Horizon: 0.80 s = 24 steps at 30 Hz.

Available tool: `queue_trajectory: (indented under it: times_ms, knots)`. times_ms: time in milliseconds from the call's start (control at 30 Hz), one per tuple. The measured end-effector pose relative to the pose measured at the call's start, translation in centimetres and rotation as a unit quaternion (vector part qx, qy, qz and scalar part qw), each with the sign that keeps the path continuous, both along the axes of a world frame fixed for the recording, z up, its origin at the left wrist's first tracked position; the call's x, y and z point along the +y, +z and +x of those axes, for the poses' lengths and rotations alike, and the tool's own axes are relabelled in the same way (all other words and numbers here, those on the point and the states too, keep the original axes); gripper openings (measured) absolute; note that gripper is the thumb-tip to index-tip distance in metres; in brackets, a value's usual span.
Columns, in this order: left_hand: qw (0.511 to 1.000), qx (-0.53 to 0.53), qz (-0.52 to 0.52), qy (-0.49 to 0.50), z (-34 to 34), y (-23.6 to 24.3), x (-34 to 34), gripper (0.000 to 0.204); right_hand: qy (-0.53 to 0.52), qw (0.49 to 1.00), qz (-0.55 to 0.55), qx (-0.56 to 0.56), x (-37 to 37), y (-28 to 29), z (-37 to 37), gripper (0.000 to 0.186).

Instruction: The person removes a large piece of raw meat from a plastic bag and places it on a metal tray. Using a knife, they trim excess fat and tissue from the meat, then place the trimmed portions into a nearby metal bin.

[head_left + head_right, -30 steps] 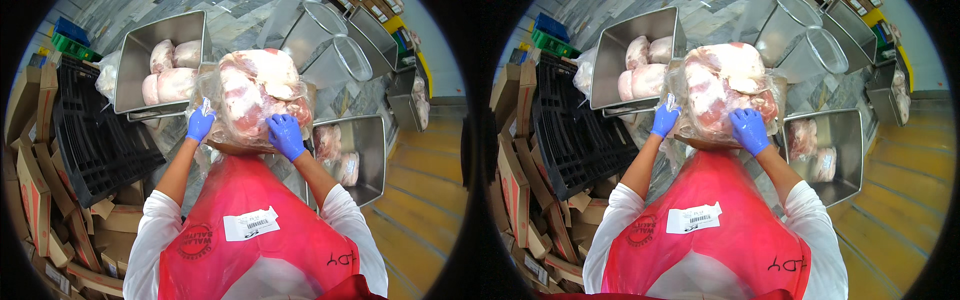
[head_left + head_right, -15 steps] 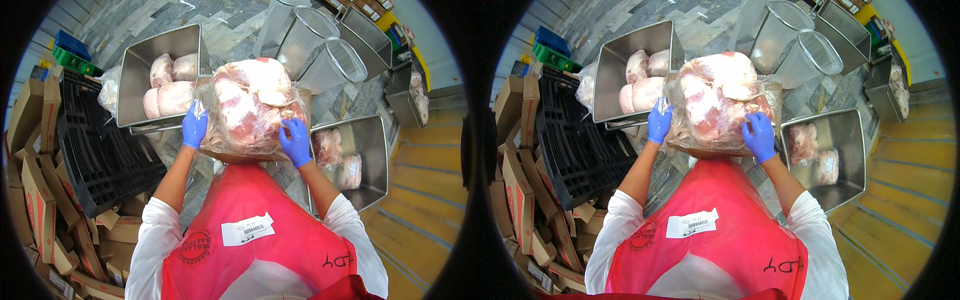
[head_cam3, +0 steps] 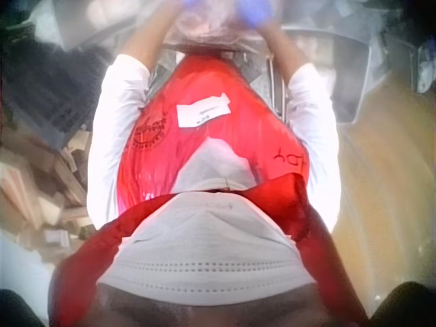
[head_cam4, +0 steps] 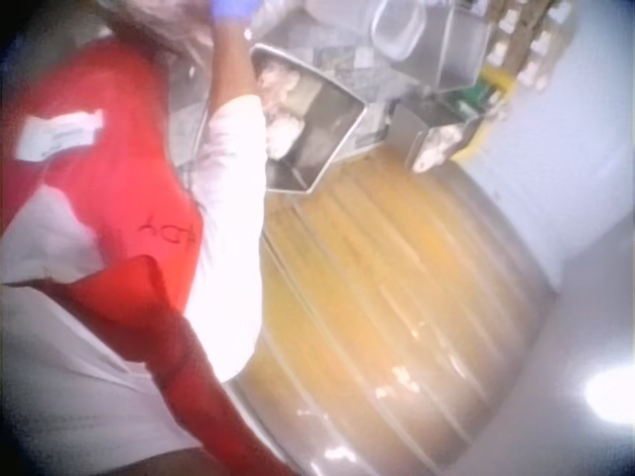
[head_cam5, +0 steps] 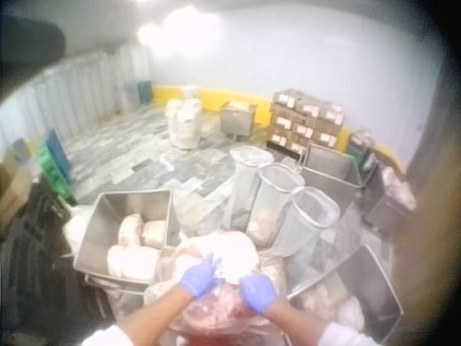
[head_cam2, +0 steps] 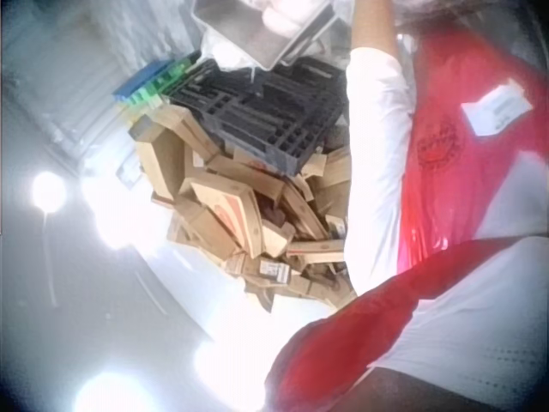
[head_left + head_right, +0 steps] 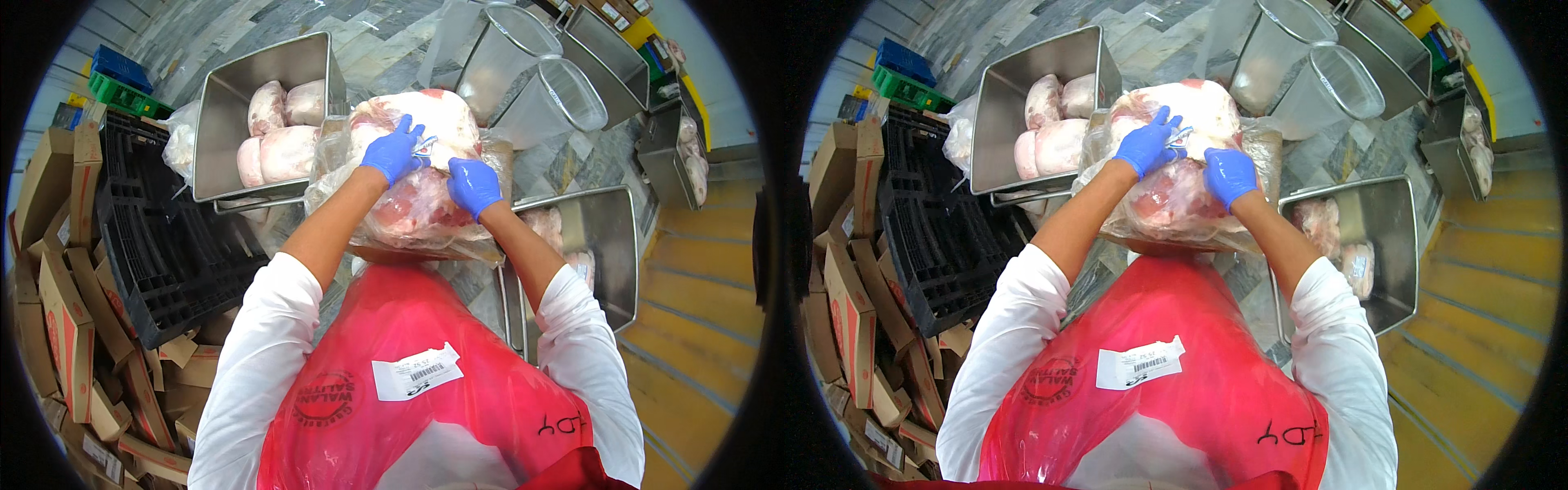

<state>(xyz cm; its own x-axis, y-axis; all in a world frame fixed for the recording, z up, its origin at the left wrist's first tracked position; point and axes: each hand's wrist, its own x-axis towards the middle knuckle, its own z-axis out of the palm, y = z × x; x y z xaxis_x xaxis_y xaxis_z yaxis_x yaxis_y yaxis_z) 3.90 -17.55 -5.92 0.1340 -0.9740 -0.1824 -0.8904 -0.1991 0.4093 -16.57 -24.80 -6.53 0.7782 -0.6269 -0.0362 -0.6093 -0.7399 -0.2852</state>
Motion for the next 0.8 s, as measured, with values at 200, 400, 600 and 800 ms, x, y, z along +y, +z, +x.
queue_trajectory:
  times_ms: [200, 400, 600, 800]
  knots:
    - [0.999, 0.022, -0.013, 0.024, 0.3, -0.9, -0.6, 0.070, 0.003, 0.993, 0.115, -0.035, -0.6, -0.8, -1.3, 0.017]
    - [0.998, 0.012, -0.039, 0.037, 0.6, -1.6, -1.4, 0.068, -0.060, 0.929, 0.250, -0.266, -0.4, -0.9, -4.3, 0.020]
    - [0.995, 0.039, -0.054, 0.071, 0.7, -2.0, -1.2, 0.068, -0.260, 0.961, -0.077, -0.056, 2.5, -11.6, -16.6, 0.044]
    - [0.991, 0.002, -0.120, 0.057, 1.4, -3.5, -0.6, 0.065, -0.270, 0.960, 0.067, -0.010, 5.6, -15.3, -17.5, 0.046]
